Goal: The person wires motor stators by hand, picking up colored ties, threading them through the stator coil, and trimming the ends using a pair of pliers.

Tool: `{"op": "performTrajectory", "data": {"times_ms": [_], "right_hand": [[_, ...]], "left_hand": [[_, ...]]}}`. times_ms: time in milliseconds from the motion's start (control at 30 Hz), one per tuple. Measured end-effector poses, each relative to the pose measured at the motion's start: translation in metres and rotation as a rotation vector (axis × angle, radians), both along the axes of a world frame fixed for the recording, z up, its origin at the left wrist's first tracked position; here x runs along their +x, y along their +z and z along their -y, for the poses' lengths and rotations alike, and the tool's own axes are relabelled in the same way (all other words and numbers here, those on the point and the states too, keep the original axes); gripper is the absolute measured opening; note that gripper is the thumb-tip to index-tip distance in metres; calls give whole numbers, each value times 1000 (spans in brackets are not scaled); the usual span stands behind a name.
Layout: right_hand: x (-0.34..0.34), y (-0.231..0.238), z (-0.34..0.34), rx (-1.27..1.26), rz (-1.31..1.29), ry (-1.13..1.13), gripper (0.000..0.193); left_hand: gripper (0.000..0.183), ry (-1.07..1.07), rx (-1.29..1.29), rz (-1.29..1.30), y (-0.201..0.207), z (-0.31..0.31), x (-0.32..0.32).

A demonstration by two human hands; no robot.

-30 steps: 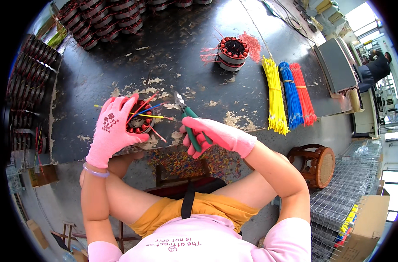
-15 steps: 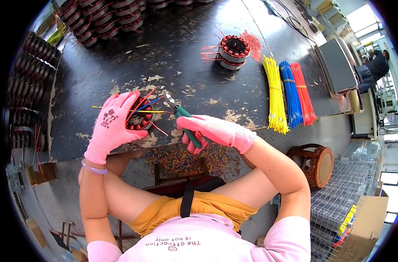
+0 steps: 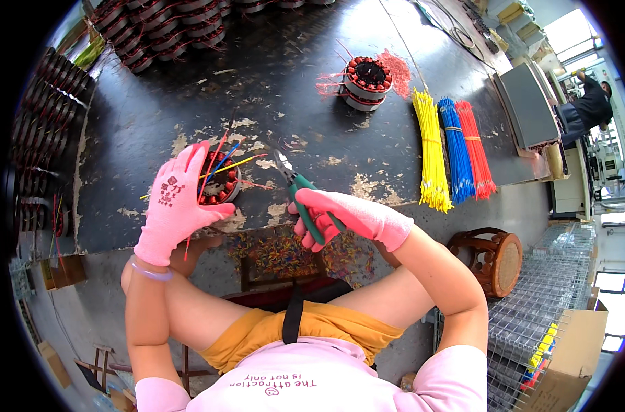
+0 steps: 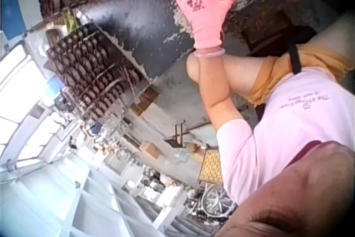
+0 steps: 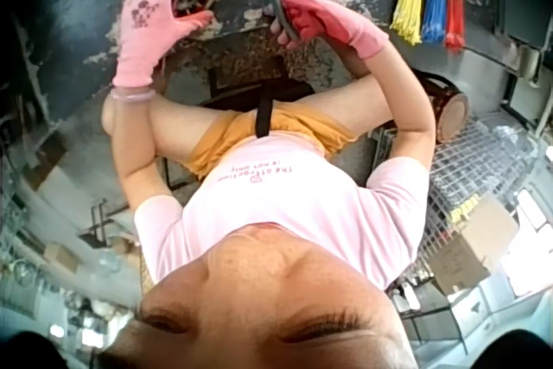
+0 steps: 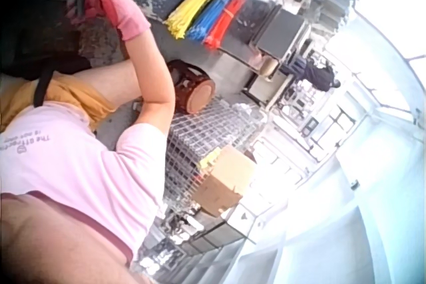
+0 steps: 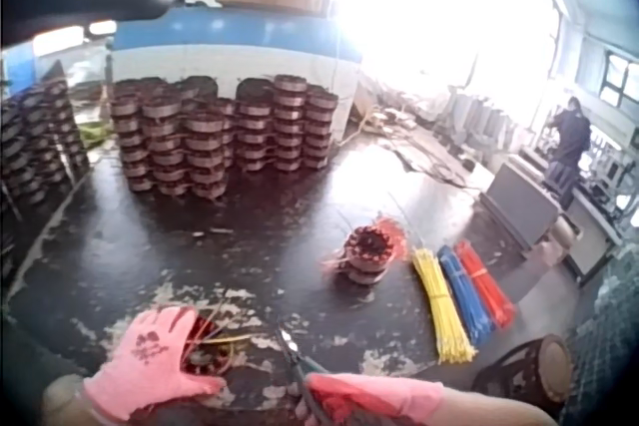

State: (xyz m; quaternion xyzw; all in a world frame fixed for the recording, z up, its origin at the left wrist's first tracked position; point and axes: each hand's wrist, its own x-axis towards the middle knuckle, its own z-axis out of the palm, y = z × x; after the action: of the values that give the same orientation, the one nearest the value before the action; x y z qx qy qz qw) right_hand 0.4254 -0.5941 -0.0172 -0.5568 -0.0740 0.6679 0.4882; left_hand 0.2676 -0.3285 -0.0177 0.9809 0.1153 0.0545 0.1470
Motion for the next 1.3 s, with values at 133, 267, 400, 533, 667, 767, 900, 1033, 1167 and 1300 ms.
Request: {"op": "performTrajectory", "data": {"times_ms": [133,267,400,533,667,767,900,1033,1167,1300], "right_hand": [[0,-4,-1,-16,37,18,62],[4,-6,-12,3,84,63,60],[2,-2,-21,-3,108,51,57],[3,-4,-24,1,219,45,54],[1,-5,-23,-3,163,-35,57],[0,-5,-12,17,-20,-138,56],[-3,-2,-1,-11,-23,-34,65],[-2,-6,-13,-17,62,60,65],[0,-4,-20,-16,116,54,63],[-1,-2,-20,-46,181,83,62]], "left_hand": [[100,-57,-51,-36,4,-6,6],[99,-51,-40,-47,5,-5,7],[100,-67,-48,-23,2,-8,4],[100,-91,-71,11,-3,-10,4],[97,6,-24,9,-2,3,7],[94,191,94,5,-9,15,4],[93,240,137,-31,-8,18,6],[91,216,146,2,-11,17,6],[92,194,162,36,-12,14,5],[93,199,163,12,-11,14,5]]}}
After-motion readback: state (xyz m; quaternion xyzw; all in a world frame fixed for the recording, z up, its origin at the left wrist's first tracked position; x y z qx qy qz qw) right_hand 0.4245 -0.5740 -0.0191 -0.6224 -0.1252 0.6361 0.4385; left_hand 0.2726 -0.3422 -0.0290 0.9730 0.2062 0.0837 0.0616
